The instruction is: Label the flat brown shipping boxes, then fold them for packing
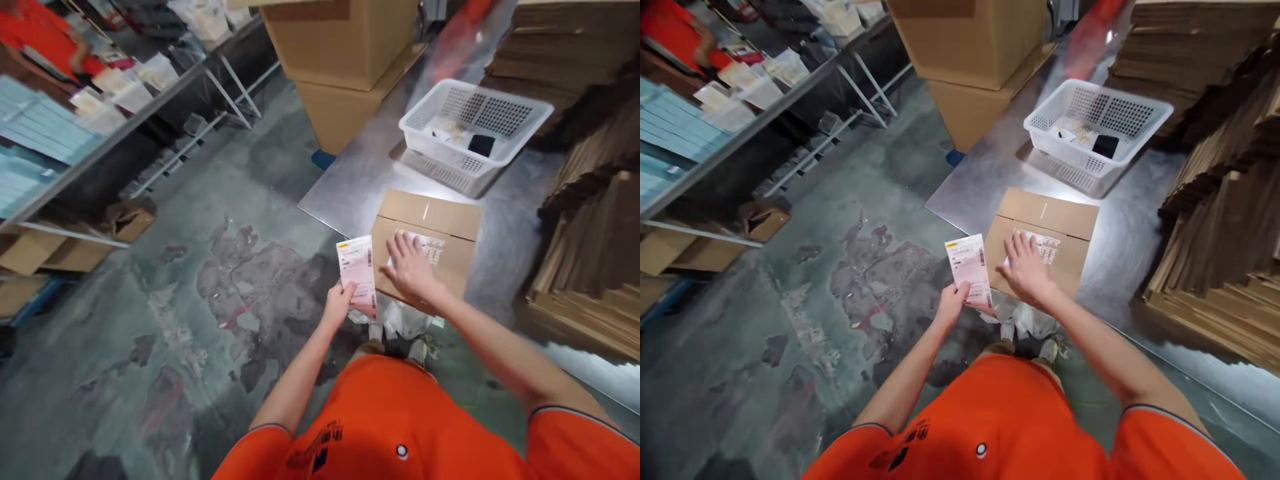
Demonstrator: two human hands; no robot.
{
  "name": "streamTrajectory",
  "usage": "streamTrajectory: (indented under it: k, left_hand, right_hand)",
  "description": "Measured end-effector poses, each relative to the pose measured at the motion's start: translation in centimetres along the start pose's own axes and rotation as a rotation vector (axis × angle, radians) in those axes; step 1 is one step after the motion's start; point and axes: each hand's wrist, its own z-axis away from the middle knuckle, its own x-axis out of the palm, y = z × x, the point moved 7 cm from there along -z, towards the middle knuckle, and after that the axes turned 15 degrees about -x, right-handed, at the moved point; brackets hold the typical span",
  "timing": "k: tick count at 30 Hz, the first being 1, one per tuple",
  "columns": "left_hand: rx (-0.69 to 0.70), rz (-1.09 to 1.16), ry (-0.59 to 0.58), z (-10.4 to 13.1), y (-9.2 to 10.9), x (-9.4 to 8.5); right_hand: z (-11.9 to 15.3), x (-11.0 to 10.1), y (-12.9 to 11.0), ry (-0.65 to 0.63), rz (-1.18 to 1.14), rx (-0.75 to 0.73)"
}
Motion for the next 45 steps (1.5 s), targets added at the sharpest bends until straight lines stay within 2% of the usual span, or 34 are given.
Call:
streamTrajectory:
  k: [2,3,4,6,8,9,11,13,15,18,20,22,23,24,25,27,29,30,31,33,36,39,42,45]
  left_hand:
    - [0.046,-0.004,-0.063,-0.5,1.3,1.4]
    - [0.057,-0.014,-0.078,-0.3,1.5,1.8]
    - [0.063,-0.025,-0.083,0.1,1.5,2.1]
    - [0.043,-0.041,-0.077,1.3,0.7,2.5]
    - [-0.022,-0.038,-0.083,2.8,-0.5,3.0]
    - [-0.068,-0.018,-0.082,3.5,-1.1,3.3]
    - [-0.146,0.062,-0.084,4.9,-1.7,4.1]
    - [-0.168,0.163,-0.113,6.2,-1.4,5.2]
    - [-0.154,0.216,-0.179,7.5,-0.4,6.9]
    - [-0.153,0.224,-0.290,9.4,0.9,10.0]
    - [-0.190,0.217,-0.362,10.7,1.2,12.2]
    - [-0.229,0.204,-0.424,11.8,1.3,14.1]
    - [-0.246,0.193,-0.448,12.3,1.2,14.9]
    - [-0.258,0.179,-0.466,12.8,1.2,15.6]
    - [-0.262,0.162,-0.478,13.2,1.2,16.1]
    - [-0.267,0.114,-0.492,13.8,1.1,16.9]
    - [-0.282,0.061,-0.517,14.1,0.9,17.2]
    - [-0.290,0.035,-0.535,14.2,0.8,17.2]
    - [-0.286,0.014,-0.550,14.2,0.9,17.1]
    - [-0.201,0.010,-0.559,13.9,2.0,16.2]
    - [0.030,0.119,-0.461,12.9,5.5,14.0]
    - [0.086,0.147,-0.314,10.8,7.6,12.4]
    - [0.037,0.083,-0.212,7.7,7.1,11.9]
    - [-0.048,0.040,-0.182,4.8,4.2,11.1]
  right_hand:
    - [2.5,0.8,-3.0,0.000,-0.077,-0.164]
    - [4.1,0.6,-3.0,0.037,-0.100,-0.151]
    - [6.1,-0.1,-1.7,0.103,-0.105,-0.040]
    - [10.9,-1.7,3.0,0.245,-0.123,0.392]
    - [15.7,-2.4,6.7,0.297,-0.263,0.778]
    - [17.3,-2.7,7.5,0.312,-0.370,0.876]
    - [19.2,-4.5,7.5,0.406,-0.562,0.910]
    - [20.8,-8.7,6.9,0.592,-0.610,0.860]
    - [23.8,-14.7,7.0,0.759,-0.498,0.841]
    - [31.3,-24.8,9.6,0.895,-0.205,0.901]
    - [37.0,-30.0,13.0,0.868,-0.099,1.020]
    - [40.8,-33.4,16.1,0.705,0.031,1.127]
    - [41.4,-34.6,17.0,0.620,0.149,1.137]
    - [41.0,-35.4,17.1,0.556,0.281,1.098]
    - [39.4,-35.6,16.6,0.523,0.388,1.012]
    - [33.7,-33.7,13.9,0.534,0.402,0.745]
    - [26.0,-28.6,10.2,0.479,-0.044,0.407]
    - [22.1,-25.4,7.9,0.374,-0.308,0.257]
    - [19.1,-22.5,5.7,0.292,-0.479,0.175]
    - [14.9,-17.5,2.6,0.183,-0.674,0.114]
    - [12.2,-12.6,0.8,0.184,-0.730,0.133]
    - [11.2,-9.9,0.2,0.213,-0.736,0.138]
    - [9.7,-8.0,0.4,0.240,-0.712,0.171]
    - [6.9,-5.9,2.2,0.262,-0.643,0.195]
